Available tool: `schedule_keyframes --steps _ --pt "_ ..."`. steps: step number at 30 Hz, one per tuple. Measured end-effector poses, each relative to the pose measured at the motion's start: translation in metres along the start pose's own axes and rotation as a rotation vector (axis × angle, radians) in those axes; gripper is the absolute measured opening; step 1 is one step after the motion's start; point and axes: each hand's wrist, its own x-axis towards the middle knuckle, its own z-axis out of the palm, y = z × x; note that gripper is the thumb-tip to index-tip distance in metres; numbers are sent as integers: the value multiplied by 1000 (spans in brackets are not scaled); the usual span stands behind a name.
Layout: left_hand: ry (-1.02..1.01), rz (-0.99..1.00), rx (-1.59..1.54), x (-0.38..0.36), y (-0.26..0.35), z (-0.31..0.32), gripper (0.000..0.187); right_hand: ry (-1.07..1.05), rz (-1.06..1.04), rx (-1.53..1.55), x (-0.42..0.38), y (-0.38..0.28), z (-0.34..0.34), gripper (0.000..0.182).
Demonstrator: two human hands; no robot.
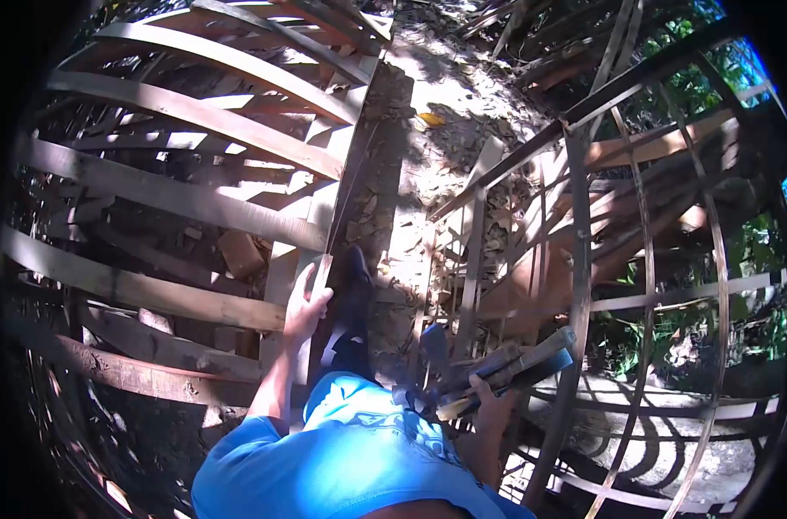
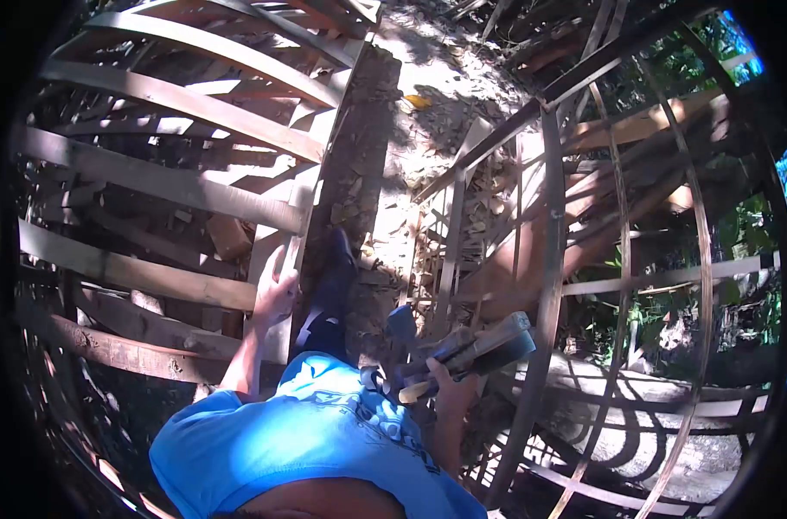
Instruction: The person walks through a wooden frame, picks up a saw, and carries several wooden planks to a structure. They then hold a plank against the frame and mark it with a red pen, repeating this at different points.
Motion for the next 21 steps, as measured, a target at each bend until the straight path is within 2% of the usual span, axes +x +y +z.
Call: schedule_keyframes --steps 1,2,3,5,6,8,9,12,13,14,16,17,18,20,21 --pt "44 -31 -3 38 19 9 78 -24 -84 -8 26 -27 28 63" --pt "64 -20 190 77 34 8 81 -11 -111 -103 58 -34 50 63" --pt "22 -15 228 121 54 7 81 -1 -147 -202 100 -32 65 64" --pt "-23 -50 327 179 99 13 84 -38 -121 -194 148 -92 103 61" --pt "-9 5 349 210 122 19 84 -56 -108 -190 164 -139 131 59" --pt "-49 -10 402 265 177 24 85 -98 -28 117 177 -227 181 60" --pt "-67 10 439 292 204 27 86 -82 -96 238 195 -239 199 57" --pt "-82 76 468 364 268 39 86 -30 -207 284 245 -302 250 55" --pt "-79 69 419 388 283 44 84 -122 -130 399 270 -315 261 58" --pt "-48 40 449 408 302 51 83 -115 -139 466 294 -327 278 56" --pt "-92 112 399 454 322 58 78 -102 -162 604 347 -352 315 53" --pt "-47 153 381 479 327 65 76 -172 -228 654 378 -361 330 51" --pt "-1 193 361 503 330 72 74 -163 -189 625 408 -369 345 51" --pt "-23 128 300 552 338 82 72 -147 -112 553 472 -392 377 51" --pt "7 119 363 582 331 84 71 -150 -147 517 500 -409 398 47"
